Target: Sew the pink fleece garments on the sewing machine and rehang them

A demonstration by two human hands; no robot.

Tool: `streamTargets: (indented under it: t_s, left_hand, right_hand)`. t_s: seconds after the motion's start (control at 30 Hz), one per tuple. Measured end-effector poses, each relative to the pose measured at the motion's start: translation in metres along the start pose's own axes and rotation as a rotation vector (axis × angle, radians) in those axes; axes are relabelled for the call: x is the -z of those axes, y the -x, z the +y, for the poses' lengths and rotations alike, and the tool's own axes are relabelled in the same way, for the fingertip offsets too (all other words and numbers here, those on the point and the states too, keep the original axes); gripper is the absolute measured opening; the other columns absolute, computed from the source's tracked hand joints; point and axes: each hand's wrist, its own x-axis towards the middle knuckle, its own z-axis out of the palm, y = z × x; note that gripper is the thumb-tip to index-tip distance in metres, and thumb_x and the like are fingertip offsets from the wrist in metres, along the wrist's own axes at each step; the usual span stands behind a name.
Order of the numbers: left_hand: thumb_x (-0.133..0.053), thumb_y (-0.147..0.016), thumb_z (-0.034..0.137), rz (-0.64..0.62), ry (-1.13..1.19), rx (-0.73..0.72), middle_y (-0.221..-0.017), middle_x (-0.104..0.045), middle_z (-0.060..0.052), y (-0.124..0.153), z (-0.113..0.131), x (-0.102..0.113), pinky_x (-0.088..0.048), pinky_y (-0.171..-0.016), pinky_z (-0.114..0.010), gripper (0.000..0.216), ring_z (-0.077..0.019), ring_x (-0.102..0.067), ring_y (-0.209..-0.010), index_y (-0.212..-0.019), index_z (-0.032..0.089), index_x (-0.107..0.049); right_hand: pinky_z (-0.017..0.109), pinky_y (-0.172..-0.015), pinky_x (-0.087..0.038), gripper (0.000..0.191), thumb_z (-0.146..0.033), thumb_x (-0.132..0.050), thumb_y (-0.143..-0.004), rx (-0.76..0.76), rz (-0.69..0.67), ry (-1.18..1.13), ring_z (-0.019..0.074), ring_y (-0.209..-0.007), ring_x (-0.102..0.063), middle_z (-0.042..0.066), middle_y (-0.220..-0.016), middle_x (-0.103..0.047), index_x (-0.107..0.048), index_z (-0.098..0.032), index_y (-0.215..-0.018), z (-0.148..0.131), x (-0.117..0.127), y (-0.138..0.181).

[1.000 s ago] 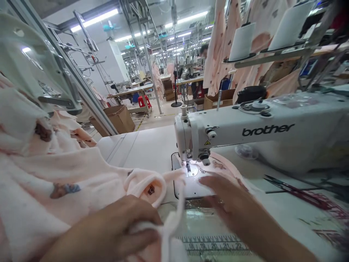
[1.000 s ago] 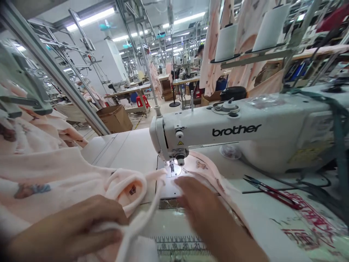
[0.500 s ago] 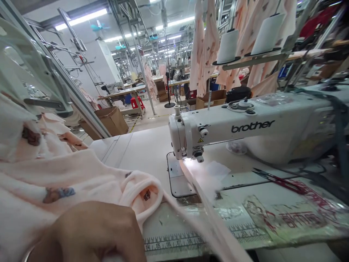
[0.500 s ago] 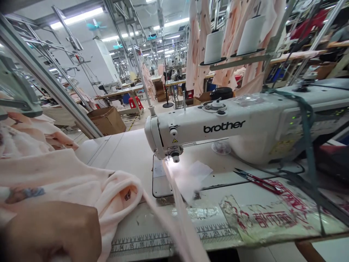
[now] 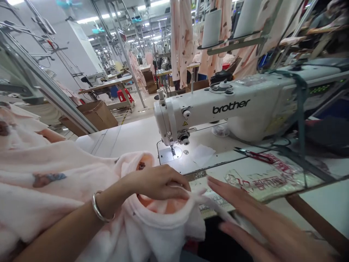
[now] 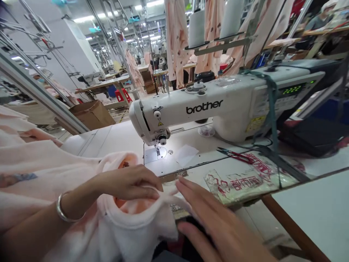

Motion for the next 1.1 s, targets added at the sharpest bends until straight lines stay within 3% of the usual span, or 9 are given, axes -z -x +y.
streamTargets:
  t_s: [0.1, 0.2, 0.27, 0.3, 0.43, 0.6, 0.8, 0.97, 1.1]
  left_hand:
    - [-0.052, -0.091, 0.032, 0.023, -0.030, 0.016, -0.090, -0.070, -0.003, 0.003, 0.000, -0.001, -0.043, -0.075, -0.022, 0.023, -0.0126, -0.063, -0.081, -0.101, 0.019, -0.068]
    - [-0.056, -0.089, 0.035, 0.361, -0.200, 0.168, -0.096, -0.067, -0.004, 0.012, 0.012, -0.009, -0.042, -0.080, -0.028, 0.020, -0.0170, -0.060, -0.091, -0.096, 0.020, -0.066]
    - [-0.054, -0.089, 0.039, 0.561, -0.218, 0.252, -0.090, -0.065, -0.004, 0.015, 0.024, -0.019, -0.041, -0.077, -0.028, 0.022, -0.0167, -0.059, -0.087, -0.090, 0.019, -0.062]
    - [-0.052, -0.090, 0.042, 0.586, -0.184, 0.284, -0.087, -0.064, -0.003, 0.015, 0.029, -0.025, -0.042, -0.074, -0.028, 0.025, -0.0164, -0.059, -0.083, -0.088, 0.019, -0.061]
    - [-0.050, -0.089, 0.046, 0.449, -0.008, 0.381, -0.088, -0.065, -0.004, 0.007, 0.037, -0.045, -0.043, -0.074, -0.031, 0.030, -0.0189, -0.060, -0.084, -0.091, 0.018, -0.058]
    - [-0.055, -0.086, 0.029, 0.501, 0.183, 0.384, -0.093, -0.068, 0.003, -0.004, 0.024, -0.048, -0.043, -0.079, -0.027, 0.013, -0.0153, -0.061, -0.089, -0.096, 0.024, -0.062]
    - [-0.062, -0.080, 0.027, 0.539, 0.123, 0.336, -0.085, -0.069, 0.004, -0.012, 0.015, -0.034, -0.044, -0.074, -0.024, 0.011, -0.0128, -0.063, -0.081, -0.090, 0.024, -0.067]
    - [-0.063, -0.079, 0.027, 0.566, 0.066, 0.257, -0.104, -0.065, 0.000, -0.023, -0.016, -0.015, -0.043, -0.085, -0.026, 0.008, -0.0152, -0.059, -0.096, -0.083, 0.023, -0.068]
    - [-0.064, -0.077, 0.034, 0.524, 0.246, 0.434, -0.086, -0.068, 0.000, -0.028, -0.049, -0.005, -0.045, -0.073, -0.026, 0.017, -0.0156, -0.061, -0.081, -0.088, 0.021, -0.066]
  right_hand:
    - [0.029, -0.085, -0.050, 0.029, -0.025, -0.050, -0.091, -0.092, -0.177, -0.286, 0.0183, -0.106, -0.059, 0.003, -0.118, -0.062, -0.054, -0.025, -0.120, -0.008, -0.011, -0.040]
    - [0.024, -0.067, -0.046, 0.011, -0.021, -0.046, -0.090, -0.247, -0.263, -0.441, 0.0139, -0.080, -0.061, -0.002, -0.086, -0.064, -0.057, -0.022, -0.088, -0.009, -0.018, -0.063]
    - [0.023, -0.062, -0.042, 0.010, -0.023, -0.046, -0.090, -0.286, -0.241, -0.431, 0.0136, -0.076, -0.058, -0.002, -0.082, -0.062, -0.055, -0.022, -0.087, -0.007, -0.017, -0.067]
    - [0.023, -0.061, -0.040, 0.010, -0.025, -0.045, -0.090, -0.294, -0.234, -0.425, 0.0136, -0.075, -0.058, -0.002, -0.082, -0.061, -0.055, -0.022, -0.088, -0.006, -0.016, -0.066]
    - [0.024, -0.063, -0.039, 0.011, -0.028, -0.045, -0.091, -0.309, -0.259, -0.388, 0.0140, -0.074, -0.057, -0.003, -0.082, -0.062, -0.056, -0.024, -0.090, -0.003, -0.005, -0.063]
    - [0.023, -0.066, -0.038, 0.011, -0.029, -0.049, -0.090, -0.345, -0.330, -0.373, 0.0130, -0.074, -0.057, -0.005, -0.084, -0.064, -0.060, -0.027, -0.093, 0.000, 0.007, -0.067]
    - [0.023, -0.062, -0.037, 0.013, -0.029, -0.052, -0.086, -0.366, -0.287, -0.376, 0.0125, -0.070, -0.057, -0.004, -0.080, -0.065, -0.064, -0.026, -0.092, 0.007, -0.002, -0.074]
    - [0.023, -0.055, -0.036, 0.013, -0.030, -0.051, -0.085, -0.392, -0.240, -0.408, 0.0115, -0.056, -0.052, -0.005, -0.060, -0.056, -0.063, -0.024, -0.087, 0.019, -0.020, -0.097]
    - [0.021, -0.054, -0.037, 0.012, -0.025, -0.051, -0.083, -0.399, -0.260, -0.442, 0.0109, -0.055, -0.053, -0.005, -0.059, -0.056, -0.063, -0.022, -0.084, 0.028, -0.038, -0.125]
